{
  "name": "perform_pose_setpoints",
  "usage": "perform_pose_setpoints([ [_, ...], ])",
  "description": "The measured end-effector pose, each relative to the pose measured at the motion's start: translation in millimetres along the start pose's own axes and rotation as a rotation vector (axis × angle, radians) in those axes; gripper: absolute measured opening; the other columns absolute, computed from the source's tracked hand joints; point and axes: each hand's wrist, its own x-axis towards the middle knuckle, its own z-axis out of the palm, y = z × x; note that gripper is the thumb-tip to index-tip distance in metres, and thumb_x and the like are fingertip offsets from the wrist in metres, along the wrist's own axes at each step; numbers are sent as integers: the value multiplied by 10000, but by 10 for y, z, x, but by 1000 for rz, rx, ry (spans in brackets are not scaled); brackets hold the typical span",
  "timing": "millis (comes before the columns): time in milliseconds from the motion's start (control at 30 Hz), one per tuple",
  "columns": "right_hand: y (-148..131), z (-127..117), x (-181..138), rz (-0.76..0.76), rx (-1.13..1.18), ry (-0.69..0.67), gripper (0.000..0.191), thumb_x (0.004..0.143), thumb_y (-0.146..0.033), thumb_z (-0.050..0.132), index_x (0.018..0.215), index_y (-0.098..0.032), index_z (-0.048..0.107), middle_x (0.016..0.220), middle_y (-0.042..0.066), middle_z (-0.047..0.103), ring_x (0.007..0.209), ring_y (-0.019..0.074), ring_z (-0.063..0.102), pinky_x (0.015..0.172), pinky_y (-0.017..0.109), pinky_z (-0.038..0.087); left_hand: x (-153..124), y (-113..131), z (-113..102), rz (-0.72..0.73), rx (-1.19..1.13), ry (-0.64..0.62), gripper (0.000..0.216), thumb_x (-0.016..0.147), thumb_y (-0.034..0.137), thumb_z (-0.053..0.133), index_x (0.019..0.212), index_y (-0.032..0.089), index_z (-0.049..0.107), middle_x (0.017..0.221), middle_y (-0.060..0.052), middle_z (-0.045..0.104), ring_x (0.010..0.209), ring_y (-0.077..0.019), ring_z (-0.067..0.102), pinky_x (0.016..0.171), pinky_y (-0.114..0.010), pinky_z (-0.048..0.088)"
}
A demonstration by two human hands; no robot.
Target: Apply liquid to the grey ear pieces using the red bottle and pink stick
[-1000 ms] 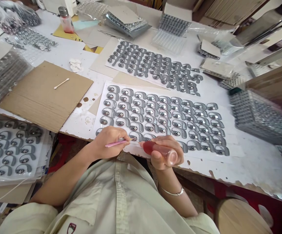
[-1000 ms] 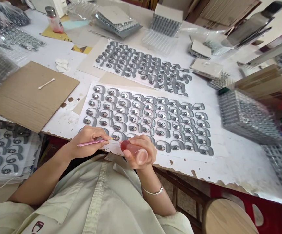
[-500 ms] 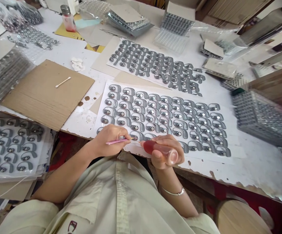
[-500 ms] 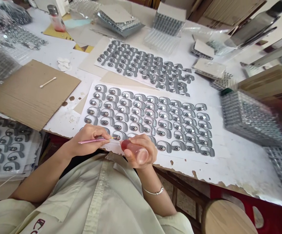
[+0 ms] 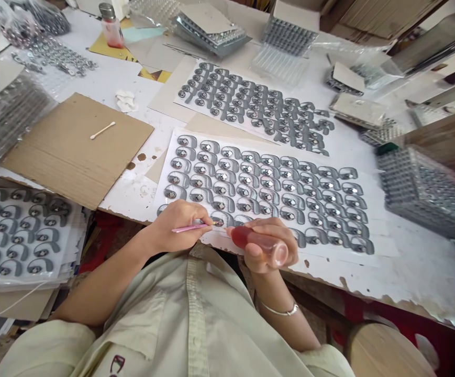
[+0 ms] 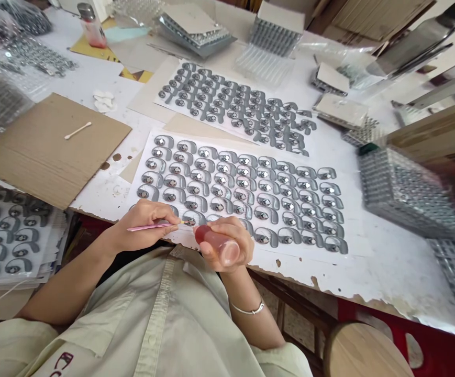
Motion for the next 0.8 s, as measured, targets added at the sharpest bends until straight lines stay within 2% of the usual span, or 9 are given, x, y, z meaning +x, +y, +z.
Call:
perform_pose_setpoints([
  [300,5,27,-12,-13,-3,9,224,818,-372,636,958,-210,568,723,-10,603,556,158,585,428,302,491,4,16,-12,-5,5,-21,78,801,131,611,776,156,679,789,-30,711,717,-142,649,639,-229,478],
  [633,-21,-7,-6,8,-43,-71,224,835,-357,610,1006,-226,549,732,-12,591,585,164,593,461,312,506,8,20,-11,-21,12,-25,77,801,139,612,779,152,684,802,-39,710,724,-154,650,657,-246,484],
  [800,-17,20,-23,-2,3,-29,237,815,-370,653,957,-201,569,717,-8,575,570,160,582,444,308,496,8,18,-12,-33,12,-25,70,800,149,617,783,148,685,801,-47,713,722,-158,653,652,-247,491],
])
